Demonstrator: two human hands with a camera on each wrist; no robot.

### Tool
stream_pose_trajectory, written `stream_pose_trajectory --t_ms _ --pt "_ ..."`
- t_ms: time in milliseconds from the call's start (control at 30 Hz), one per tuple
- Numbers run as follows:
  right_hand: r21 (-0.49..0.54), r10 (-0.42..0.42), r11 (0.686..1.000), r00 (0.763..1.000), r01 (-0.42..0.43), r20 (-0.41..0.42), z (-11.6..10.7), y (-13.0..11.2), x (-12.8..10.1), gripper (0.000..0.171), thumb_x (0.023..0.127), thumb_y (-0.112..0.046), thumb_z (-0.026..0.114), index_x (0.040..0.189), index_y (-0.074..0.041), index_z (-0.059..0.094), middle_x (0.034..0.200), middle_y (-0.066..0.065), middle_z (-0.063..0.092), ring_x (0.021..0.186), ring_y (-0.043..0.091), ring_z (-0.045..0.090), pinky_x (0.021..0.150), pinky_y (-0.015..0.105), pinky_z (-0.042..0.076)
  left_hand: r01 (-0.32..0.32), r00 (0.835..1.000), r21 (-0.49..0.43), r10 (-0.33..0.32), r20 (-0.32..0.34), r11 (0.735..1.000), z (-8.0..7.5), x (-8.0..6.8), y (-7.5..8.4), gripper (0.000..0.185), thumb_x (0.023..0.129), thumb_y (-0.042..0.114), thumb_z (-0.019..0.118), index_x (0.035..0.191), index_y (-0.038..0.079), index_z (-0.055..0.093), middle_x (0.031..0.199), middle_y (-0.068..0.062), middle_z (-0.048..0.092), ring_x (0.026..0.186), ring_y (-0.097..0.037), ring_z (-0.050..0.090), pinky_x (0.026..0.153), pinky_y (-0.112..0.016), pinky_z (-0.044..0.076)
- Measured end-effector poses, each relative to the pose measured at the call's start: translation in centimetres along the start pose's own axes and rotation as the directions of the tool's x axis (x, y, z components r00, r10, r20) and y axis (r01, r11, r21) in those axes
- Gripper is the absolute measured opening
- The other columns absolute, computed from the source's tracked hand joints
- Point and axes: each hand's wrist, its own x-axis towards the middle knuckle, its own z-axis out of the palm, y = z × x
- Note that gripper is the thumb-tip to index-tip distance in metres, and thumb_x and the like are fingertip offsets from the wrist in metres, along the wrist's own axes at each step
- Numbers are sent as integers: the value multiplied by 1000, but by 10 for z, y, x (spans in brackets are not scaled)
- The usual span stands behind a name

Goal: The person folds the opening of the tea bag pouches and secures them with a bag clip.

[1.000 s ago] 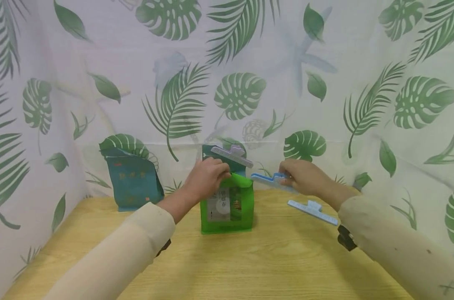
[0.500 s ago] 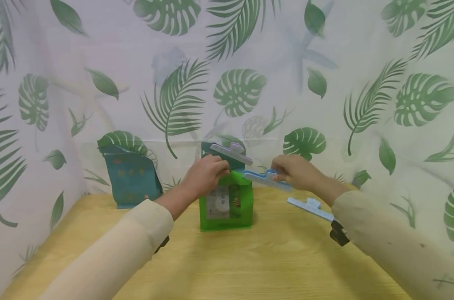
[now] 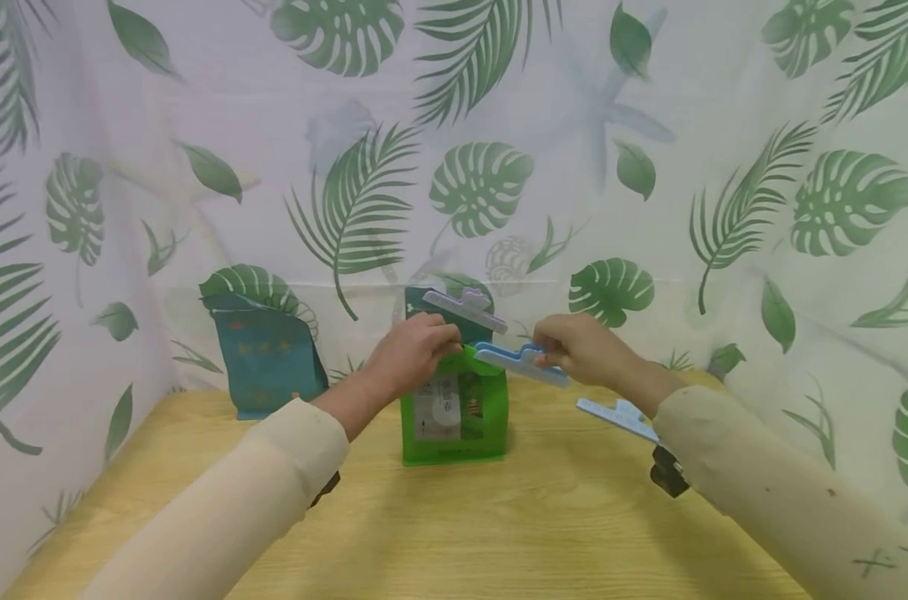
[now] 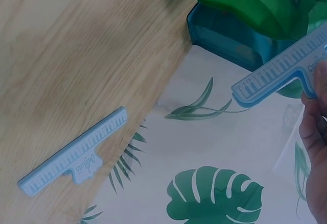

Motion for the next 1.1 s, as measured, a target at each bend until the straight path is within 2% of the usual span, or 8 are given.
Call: stream_pose_trajectory --t_ms 267,400,600,700,933,1100 --pt "-6 -37 999 999 37 -30 2 -12 10 20 81 -13 80 82 -11 61 72 -2 58 64 11 49 61 31 45 9 1000 -19 -8 30 1000 -1 -1 -2 17 100 19 60 104 9 73 92 -3 66 85 -19 60 78 -32 52" --pt "-24 -58 998 998 57 -40 4 -16 16 23 81 -13 81 79 -12 58 72 -2 57 63 11 48 61 31 44 12 999 9 -12 43 1000 -2 -1 -2 21 103 15 56 113 5 70 98 -6 67 91 -22 62 82 -33 53" --pt "-24 -91 996 994 90 -57 5 -23 24 22 81 -14 81 80 -11 60 72 -1 57 64 12 48 61 32 44 9 995 39 -13 98 999 -5 -1 0 28 105 12 49 125 -1 64 111 -12 67 104 -27 62 91 -36 53" --pt "-24 -113 993 991 111 -66 7 -25 29 21 81 -15 81 82 -9 61 72 1 58 64 14 49 62 33 46 1 994 38 -6 107 999 -5 -2 -1 29 105 11 46 126 -2 62 113 -13 66 107 -27 61 94 -38 51" --pt "-16 -130 992 986 129 -100 9 -33 38 23 81 -16 81 81 -9 59 71 0 57 63 12 47 60 31 44 -30 997 15 29 69 999 -3 -4 -3 33 107 19 41 120 1 65 113 -11 65 105 -27 59 96 -41 49" --pt "13 -122 992 988 124 -94 8 -39 45 21 83 -16 80 87 -6 62 77 4 62 67 16 54 64 34 48 -21 997 27 19 78 999 -4 -4 -3 29 107 18 43 119 1 63 109 -10 63 101 -25 58 92 -39 50"
